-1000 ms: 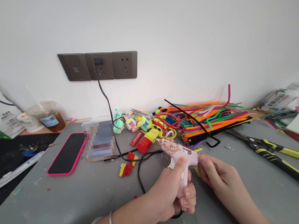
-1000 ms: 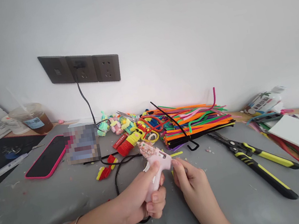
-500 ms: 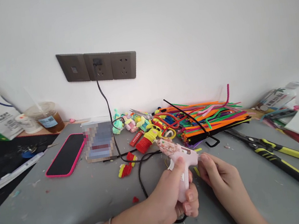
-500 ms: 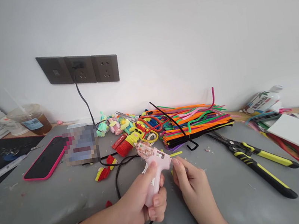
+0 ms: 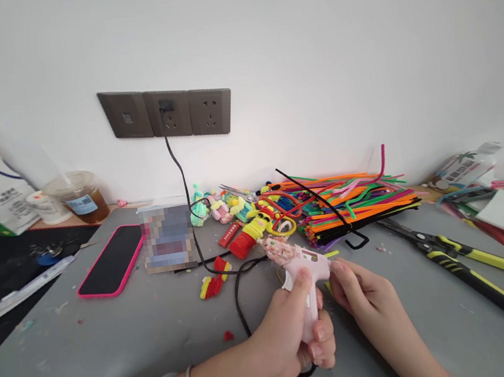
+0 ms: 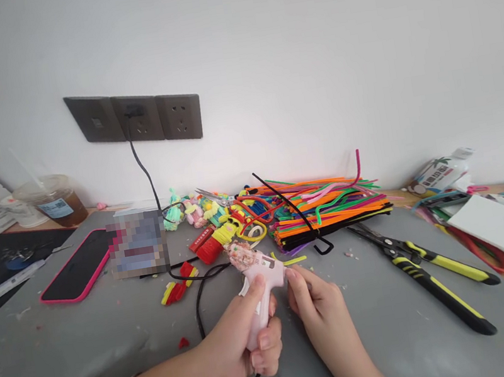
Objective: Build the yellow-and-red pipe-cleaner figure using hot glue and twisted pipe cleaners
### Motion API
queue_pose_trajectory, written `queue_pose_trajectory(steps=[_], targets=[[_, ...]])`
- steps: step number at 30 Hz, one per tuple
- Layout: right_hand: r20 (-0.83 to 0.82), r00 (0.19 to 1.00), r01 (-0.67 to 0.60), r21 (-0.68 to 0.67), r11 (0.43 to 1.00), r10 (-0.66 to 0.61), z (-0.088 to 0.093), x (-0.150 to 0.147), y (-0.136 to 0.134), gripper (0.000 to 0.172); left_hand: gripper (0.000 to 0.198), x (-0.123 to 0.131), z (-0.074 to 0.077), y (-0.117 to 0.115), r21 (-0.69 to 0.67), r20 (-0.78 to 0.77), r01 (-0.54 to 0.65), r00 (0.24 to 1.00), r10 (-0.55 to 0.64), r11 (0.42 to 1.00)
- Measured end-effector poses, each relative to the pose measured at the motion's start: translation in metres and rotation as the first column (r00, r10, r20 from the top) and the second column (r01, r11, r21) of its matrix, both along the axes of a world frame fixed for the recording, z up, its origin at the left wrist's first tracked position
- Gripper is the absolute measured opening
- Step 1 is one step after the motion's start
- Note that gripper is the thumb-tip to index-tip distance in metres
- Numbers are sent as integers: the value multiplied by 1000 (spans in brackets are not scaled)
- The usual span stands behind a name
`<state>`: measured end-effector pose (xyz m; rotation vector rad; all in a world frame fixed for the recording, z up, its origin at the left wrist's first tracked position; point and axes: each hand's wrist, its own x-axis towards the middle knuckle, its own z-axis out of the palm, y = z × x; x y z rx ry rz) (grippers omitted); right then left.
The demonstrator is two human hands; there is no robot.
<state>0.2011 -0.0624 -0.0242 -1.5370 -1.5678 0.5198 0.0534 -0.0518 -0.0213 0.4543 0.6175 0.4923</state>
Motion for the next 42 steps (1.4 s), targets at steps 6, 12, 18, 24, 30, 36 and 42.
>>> queue_pose_trajectory(steps=[6,12,18,24,30,36,42], targets=[[23,1000,-16,-16,1000,16,0,0,3,51,52,0,6,-1,-32,-39,-27,999,26,999],[40,999,-21,-3,1000,21,2,-1,5,50,51,1,11,-1,-55,-62,-32,998,28,998],[62,998,-12,19,1000,11,4,-3,4,49,50,0,11,-1,-56,-53,-33,998,30,998],[67,997,-29,12,1000,28,1,0,3,48,51,0,6,-1,-43,-18,-13,1000,13,999],[30,998,-52,-31,998,53,4,0,5,50,50,-1,5,0,-35,-21,-2,1000,1,999],[14,999,-43,-42,998,44,5,-1,8,50,49,0,11,0,-53,-57,-22,998,19,998],[40,999,-18,-3,1000,18,3,-1,4,50,51,0,6,1,-35,-9,-4,1000,4,999]])
